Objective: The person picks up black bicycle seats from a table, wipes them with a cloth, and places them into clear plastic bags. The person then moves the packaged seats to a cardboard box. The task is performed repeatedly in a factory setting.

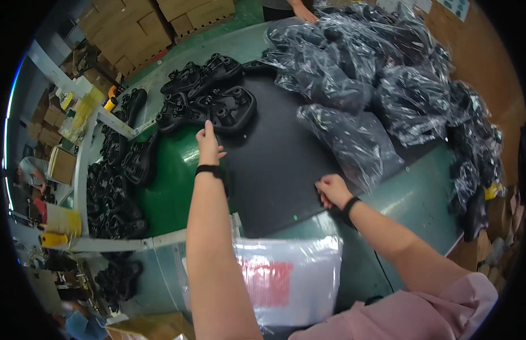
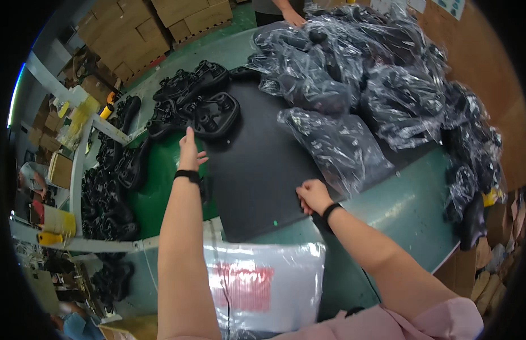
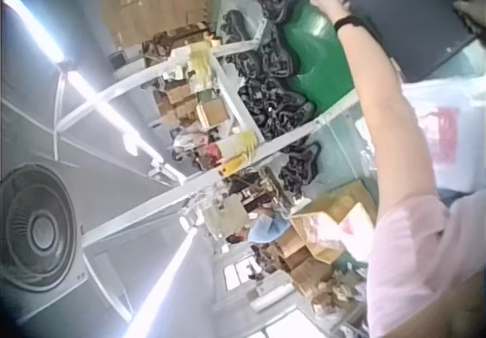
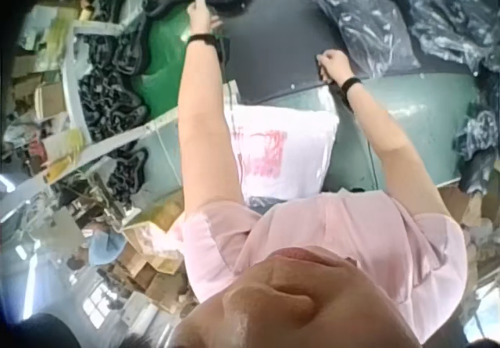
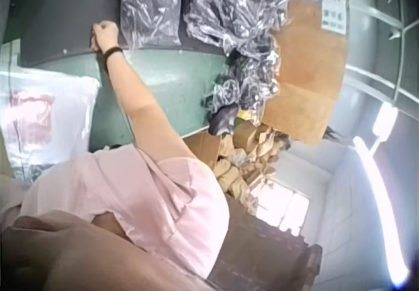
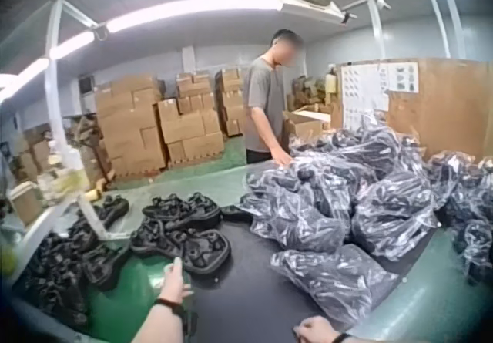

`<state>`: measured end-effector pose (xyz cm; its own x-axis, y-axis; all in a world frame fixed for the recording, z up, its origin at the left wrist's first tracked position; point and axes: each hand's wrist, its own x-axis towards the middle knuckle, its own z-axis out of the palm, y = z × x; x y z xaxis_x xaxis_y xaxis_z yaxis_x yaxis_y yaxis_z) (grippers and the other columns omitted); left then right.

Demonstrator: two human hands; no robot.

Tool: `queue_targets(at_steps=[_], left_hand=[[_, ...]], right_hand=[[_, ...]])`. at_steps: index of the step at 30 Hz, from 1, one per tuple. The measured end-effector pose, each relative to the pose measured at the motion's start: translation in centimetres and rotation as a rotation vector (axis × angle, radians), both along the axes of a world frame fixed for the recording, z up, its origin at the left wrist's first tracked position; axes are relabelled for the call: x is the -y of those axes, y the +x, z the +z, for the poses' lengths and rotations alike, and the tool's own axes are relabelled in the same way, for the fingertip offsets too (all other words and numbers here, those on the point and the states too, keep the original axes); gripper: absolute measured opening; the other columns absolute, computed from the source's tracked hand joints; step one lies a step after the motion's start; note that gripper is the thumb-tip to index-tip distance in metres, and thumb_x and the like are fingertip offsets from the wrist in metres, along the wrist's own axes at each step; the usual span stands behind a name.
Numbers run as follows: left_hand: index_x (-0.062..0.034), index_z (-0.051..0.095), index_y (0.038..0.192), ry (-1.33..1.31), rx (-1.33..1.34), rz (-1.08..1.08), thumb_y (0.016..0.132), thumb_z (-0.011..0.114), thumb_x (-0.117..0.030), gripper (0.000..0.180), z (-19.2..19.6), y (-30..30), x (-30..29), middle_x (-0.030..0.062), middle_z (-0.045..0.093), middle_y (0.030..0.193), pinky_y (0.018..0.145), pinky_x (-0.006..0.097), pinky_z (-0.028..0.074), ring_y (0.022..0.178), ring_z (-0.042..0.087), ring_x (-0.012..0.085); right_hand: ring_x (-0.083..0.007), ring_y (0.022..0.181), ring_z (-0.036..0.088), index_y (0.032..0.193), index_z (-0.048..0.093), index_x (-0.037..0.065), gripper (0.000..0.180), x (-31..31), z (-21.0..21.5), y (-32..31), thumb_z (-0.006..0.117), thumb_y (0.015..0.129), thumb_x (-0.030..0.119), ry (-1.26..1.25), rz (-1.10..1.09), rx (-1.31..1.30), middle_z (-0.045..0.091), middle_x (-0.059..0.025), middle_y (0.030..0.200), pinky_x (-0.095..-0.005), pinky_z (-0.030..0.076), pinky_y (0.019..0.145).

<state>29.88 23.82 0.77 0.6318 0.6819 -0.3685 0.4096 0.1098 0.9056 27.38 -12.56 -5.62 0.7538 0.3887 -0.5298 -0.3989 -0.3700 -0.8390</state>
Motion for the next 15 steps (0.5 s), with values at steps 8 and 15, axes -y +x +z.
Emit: queue_targets(at_steps=[8,15], left_hand=[[-0.0049,0.037,0.126,-0.077,0.347,0.028,0.094,0.049,-0.025,0.039,-6.0,3.4,-1.3,0.0166,0.055,0.113,0.057,0.04,0.059,0.085,0.064,0.0277],[-0.0023,0.047,0.134,-0.467,0.374,-0.366,0.095,0.053,-0.023,0.045,-1.7,-20.2,8.1,0.0081,0.06,0.118,0.09,0.027,0.046,0.105,0.058,0.0136]], right_hand=[[-0.0169,0.043,0.06,0.077,0.056,0.002,0.022,0.6,0.2,0.4,0.054,0.093,0.017,0.007,0.116,-0.139,0.06,-0.0081,0.058,-0.0246,0.043,0.034],[-0.0239,0.102,0.06,0.137,0.037,0.011,0.056,2.8,3.9,0.0,0.05,0.095,0.046,0.619,0.028,-0.201,0.05,-0.0169,0.128,-0.037,0.053,0.08]])
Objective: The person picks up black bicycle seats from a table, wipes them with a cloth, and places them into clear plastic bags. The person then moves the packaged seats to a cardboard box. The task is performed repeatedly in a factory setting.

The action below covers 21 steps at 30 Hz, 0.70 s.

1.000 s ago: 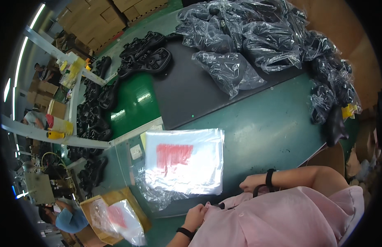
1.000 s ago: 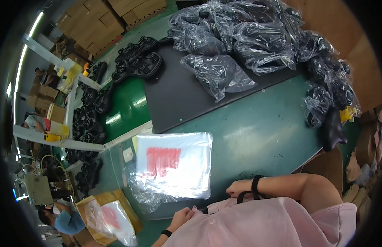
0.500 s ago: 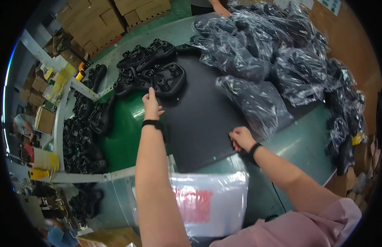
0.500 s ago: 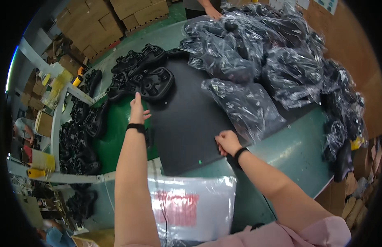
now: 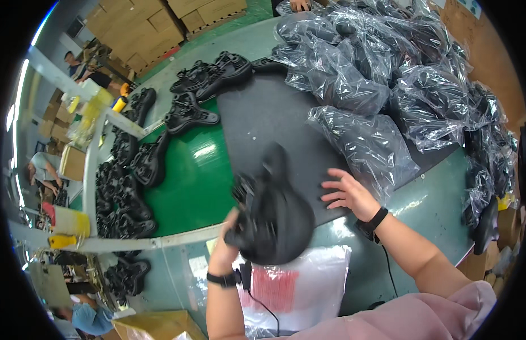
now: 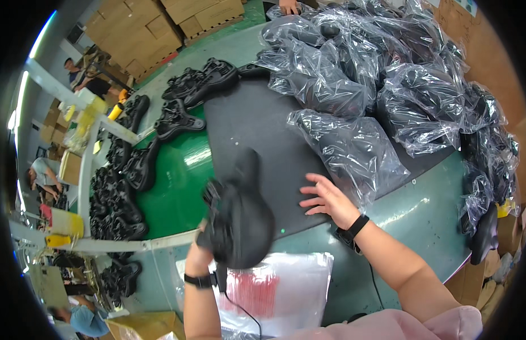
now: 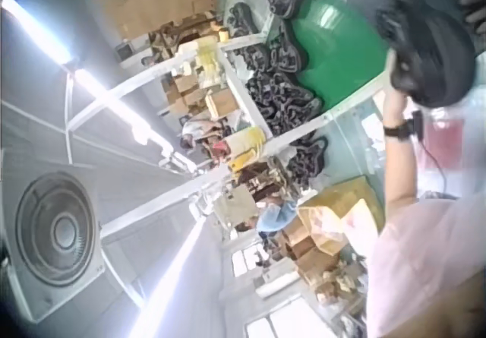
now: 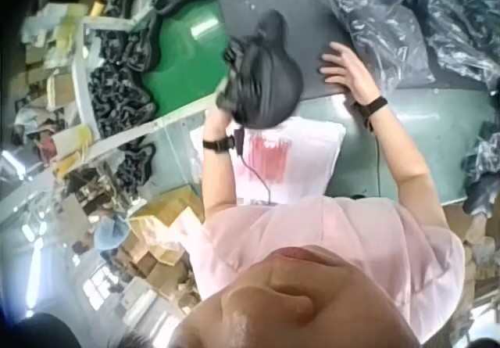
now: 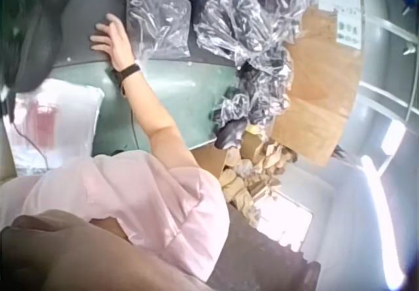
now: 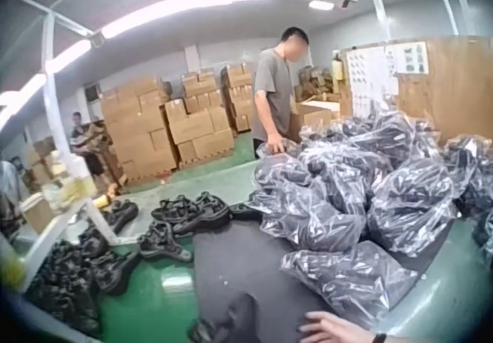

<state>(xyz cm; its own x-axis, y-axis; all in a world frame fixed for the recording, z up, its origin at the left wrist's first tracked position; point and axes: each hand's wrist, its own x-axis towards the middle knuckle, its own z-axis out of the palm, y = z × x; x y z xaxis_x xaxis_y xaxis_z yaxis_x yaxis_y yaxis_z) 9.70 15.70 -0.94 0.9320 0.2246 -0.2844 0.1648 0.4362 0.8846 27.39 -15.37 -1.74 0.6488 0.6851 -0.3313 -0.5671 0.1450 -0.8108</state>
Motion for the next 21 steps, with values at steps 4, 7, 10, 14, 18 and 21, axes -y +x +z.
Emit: queue_targets(at_steps=[4,7,10,14,18,21], left_hand=[[0.0013,0.04,0.139,0.184,-0.196,-0.468,0.094,0.055,-0.021,0.052,6.8,-10.4,6.9,0.0101,0.054,0.13,0.102,0.031,0.038,0.12,0.051,0.0187],[0.0031,0.042,0.137,-0.262,-0.225,-0.468,0.094,0.054,-0.014,0.048,9.1,-14.4,9.9,0.013,0.053,0.131,0.104,0.032,0.037,0.119,0.052,0.0208],[0.0004,0.045,0.135,0.116,-0.085,-0.638,0.098,0.047,-0.026,0.046,5.1,-17.9,12.3,0.0105,0.052,0.133,0.106,0.031,0.037,0.124,0.048,0.0188],[-0.0022,0.05,0.127,-0.397,-0.077,-0.13,0.1,0.045,-0.025,0.036,10.0,-16.2,13.8,0.0092,0.06,0.113,0.093,0.03,0.046,0.106,0.057,0.0165],[0.0004,0.054,0.115,0.626,0.111,0.552,0.097,0.048,-0.013,0.023,11.3,-18.6,18.4,0.0088,0.061,0.097,0.081,0.028,0.046,0.097,0.058,0.0163],[-0.0121,0.057,0.126,1.168,0.596,0.059,0.086,0.06,-0.021,0.041,15.9,-19.5,24.1,0.0119,0.051,0.133,0.102,0.049,0.033,0.122,0.046,0.0334]], right_hand=[[-0.0236,0.107,0.058,0.146,0.029,0.01,0.072,0.4,5.8,-4.2,0.058,0.09,0.044,0.205,0.55,0.221,0.052,-0.0165,0.129,-0.0393,0.049,0.091],[-0.0164,0.094,0.062,0.134,0.048,0.002,0.064,3.7,8.5,-8.2,0.074,0.081,0.026,-0.101,1.206,0.227,0.064,-0.0119,0.106,-0.0328,0.052,0.083],[-0.0176,0.088,0.063,0.125,0.051,-0.002,0.063,6.6,8.6,-16.2,0.077,0.075,0.025,0.172,1.341,-0.133,0.063,-0.0127,0.105,-0.0314,0.054,0.072],[-0.0239,0.08,0.063,0.121,0.05,-0.003,0.064,10.2,13.5,-22.4,0.073,0.071,0.031,0.355,0.791,-0.652,0.059,-0.017,0.1,-0.0314,0.052,0.064],[-0.0252,0.064,0.062,0.129,0.041,-0.003,0.074,10.2,12.3,-23.4,0.065,0.077,0.045,0.47,0.596,-0.531,0.057,-0.0165,0.093,-0.0307,0.048,0.045],[-0.0267,0.064,0.063,0.13,0.043,0.0,0.068,11.2,11.3,-23.7,0.057,0.085,0.049,0.535,0.513,-0.617,0.059,-0.0166,0.095,-0.0306,0.046,0.041]])
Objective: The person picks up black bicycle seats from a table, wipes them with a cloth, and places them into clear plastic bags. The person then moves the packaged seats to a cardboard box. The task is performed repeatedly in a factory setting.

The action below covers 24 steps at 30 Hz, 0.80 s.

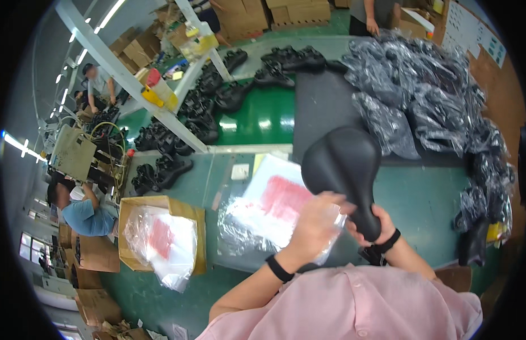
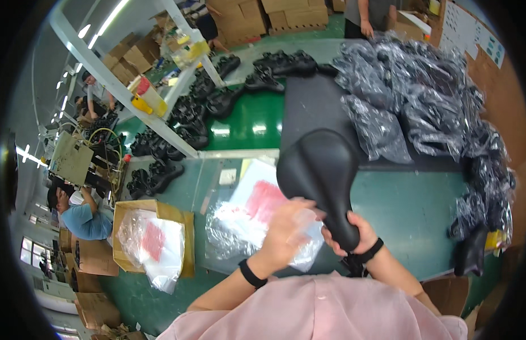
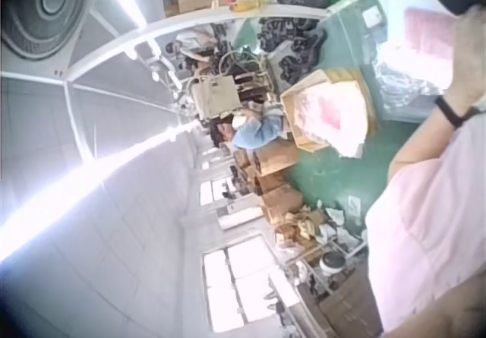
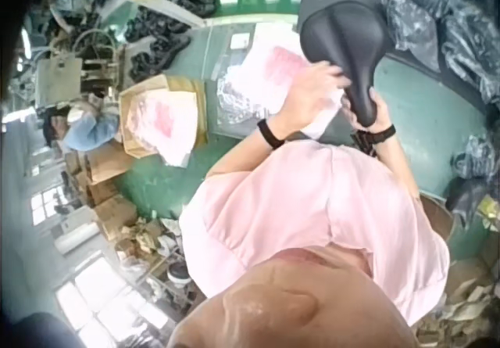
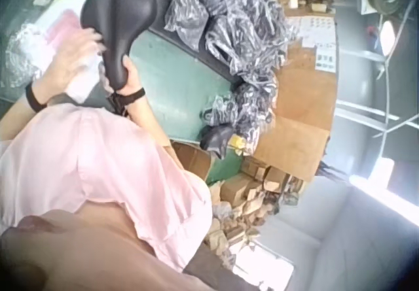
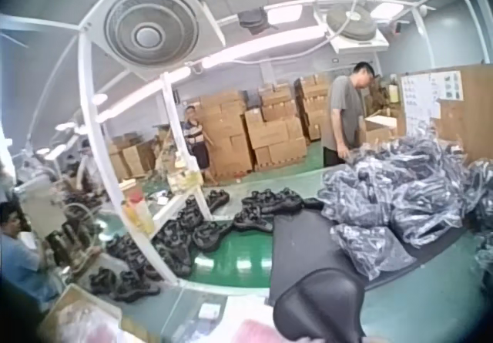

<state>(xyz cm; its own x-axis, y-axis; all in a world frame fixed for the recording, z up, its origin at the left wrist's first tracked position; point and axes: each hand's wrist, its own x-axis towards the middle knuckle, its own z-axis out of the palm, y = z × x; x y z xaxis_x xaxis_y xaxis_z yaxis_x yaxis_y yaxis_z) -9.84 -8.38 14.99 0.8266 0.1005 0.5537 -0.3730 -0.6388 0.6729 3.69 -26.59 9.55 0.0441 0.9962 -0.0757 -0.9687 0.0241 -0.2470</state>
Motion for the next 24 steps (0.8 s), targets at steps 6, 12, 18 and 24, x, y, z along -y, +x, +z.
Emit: queue_targets(at_steps=[6,12,18,24], left_hand=[[-0.0227,0.048,0.137,0.661,-0.151,0.185,0.071,0.069,-0.043,0.072,2.3,2.1,1.7,0.0096,0.04,0.145,0.105,0.057,0.027,0.134,0.034,0.0363],[0.0006,0.063,0.114,0.107,-0.804,0.485,0.086,0.058,-0.024,0.038,-3.0,1.2,-10.6,0.0203,0.066,0.106,0.087,0.038,0.048,0.097,0.063,0.0365],[-0.0023,0.053,0.128,-0.006,-0.581,0.436,0.086,0.061,-0.022,0.047,-16.6,-4.0,-7.9,0.023,0.055,0.127,0.104,0.042,0.036,0.121,0.049,0.0364],[-0.0118,0.032,0.145,0.434,-0.821,0.465,0.086,0.063,-0.032,0.07,-21.6,-3.2,0.9,0.0197,0.028,0.149,0.109,0.058,0.02,0.138,0.021,0.043]], right_hand=[[-0.0234,0.067,0.06,0.125,0.044,-0.001,0.063,1.6,-1.8,-3.6,0.051,0.089,0.05,0.072,0.268,-0.173,0.057,-0.0147,0.096,-0.0311,0.043,0.038],[-0.018,0.06,0.057,0.123,0.043,-0.006,0.067,4.4,-1.9,-4.4,0.059,0.085,0.047,0.026,0.174,-0.058,0.054,-0.0144,0.086,-0.0243,0.04,0.034],[-0.0235,0.065,0.06,0.122,0.041,-0.007,0.073,5.7,0.8,-1.4,0.075,0.071,0.033,-0.692,-0.052,0.819,0.056,-0.0144,0.087,-0.0336,0.051,0.052],[-0.043,0.088,0.059,0.115,0.04,0.001,0.065,7.5,-6.7,2.2,0.076,0.065,0.023,-1.25,-0.206,1.992,0.059,-0.0242,0.096,-0.0458,0.049,0.075]])
